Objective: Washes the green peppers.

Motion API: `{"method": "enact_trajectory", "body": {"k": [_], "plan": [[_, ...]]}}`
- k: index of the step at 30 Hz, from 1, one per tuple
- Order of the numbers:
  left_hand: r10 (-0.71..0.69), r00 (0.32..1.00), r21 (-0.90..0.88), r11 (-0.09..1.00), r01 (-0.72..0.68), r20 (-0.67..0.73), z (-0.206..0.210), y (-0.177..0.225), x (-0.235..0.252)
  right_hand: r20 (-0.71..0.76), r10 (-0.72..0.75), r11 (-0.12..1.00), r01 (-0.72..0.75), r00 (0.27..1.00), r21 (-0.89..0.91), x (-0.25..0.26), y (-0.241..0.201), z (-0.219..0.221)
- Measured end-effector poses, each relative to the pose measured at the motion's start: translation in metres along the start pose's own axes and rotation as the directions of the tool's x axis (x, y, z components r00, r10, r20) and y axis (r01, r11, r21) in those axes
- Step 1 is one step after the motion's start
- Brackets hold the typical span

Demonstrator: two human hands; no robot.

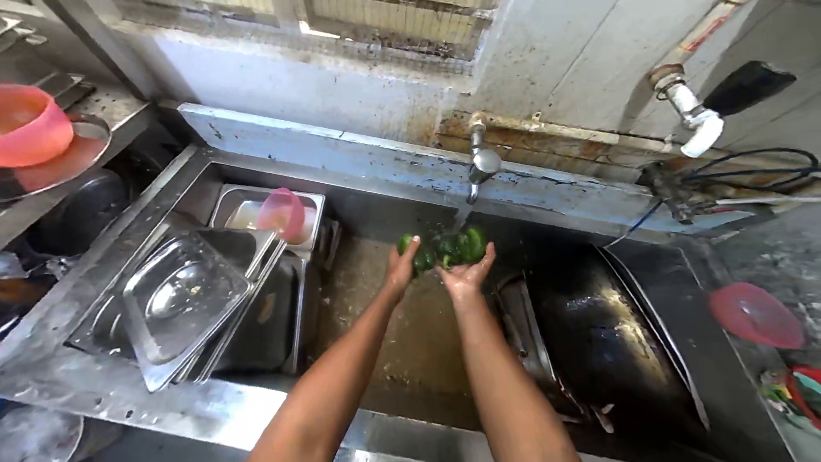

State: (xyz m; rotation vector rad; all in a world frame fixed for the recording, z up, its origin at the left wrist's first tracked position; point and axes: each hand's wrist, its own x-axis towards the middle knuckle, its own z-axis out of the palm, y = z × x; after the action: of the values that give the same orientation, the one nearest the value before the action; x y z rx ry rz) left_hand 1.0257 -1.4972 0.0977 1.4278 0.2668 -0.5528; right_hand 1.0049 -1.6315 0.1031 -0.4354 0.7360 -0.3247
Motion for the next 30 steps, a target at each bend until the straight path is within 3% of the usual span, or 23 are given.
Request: {"method": "enact_trajectory", "body": {"k": [2,6,10,14,16,19,24,27,30], "plan": [[0.068,0.998,0.049,0.997,-0.068,-0.012,0.025,-0.006,-0.009,0.040,-0.054,0.998,0.055,0.998,-0.023,0.000,0.010,-0.001],[0.173,0.985,0.383,0.908,-0.169,0.024,0.056,0.005,-0.020,0.142,-0.119,0.977,0.141,0.983,-0.160,-0.007,0.013,-0.006],[0.177,0.971,0.611,0.756,-0.237,0.159,0.055,0.025,-0.017,0.217,-0.092,0.995,0.081,0.972,0.057,0.007,0.018,-0.013],[0.129,0.951,0.756,0.581,-0.302,0.280,0.055,0.052,0.000,0.168,-0.088,0.961,0.039,0.982,0.275,0.018,0.022,-0.004],[0.133,0.949,0.793,0.523,-0.313,0.287,0.053,0.063,0.005,0.136,-0.085,0.936,0.032,0.987,0.351,0.021,0.022,0.009],[0.199,0.941,0.768,0.545,-0.338,0.273,0.046,0.072,0.013,0.134,-0.057,0.913,-0.002,0.989,0.407,0.025,0.018,0.027],[0.341,0.893,0.704,0.554,-0.444,0.295,0.041,0.128,-0.009,0.173,-0.004,0.941,-0.055,0.985,0.334,0.046,0.015,0.039],[0.487,0.813,0.764,0.374,-0.525,0.320,0.053,0.182,-0.022,0.215,-0.041,0.938,-0.036,0.976,0.343,0.048,0.012,0.041],[0.442,0.813,0.888,0.073,-0.453,0.379,0.079,0.229,-0.033,0.232,-0.068,0.937,-0.018,0.970,0.350,0.045,0.009,0.039]]}}
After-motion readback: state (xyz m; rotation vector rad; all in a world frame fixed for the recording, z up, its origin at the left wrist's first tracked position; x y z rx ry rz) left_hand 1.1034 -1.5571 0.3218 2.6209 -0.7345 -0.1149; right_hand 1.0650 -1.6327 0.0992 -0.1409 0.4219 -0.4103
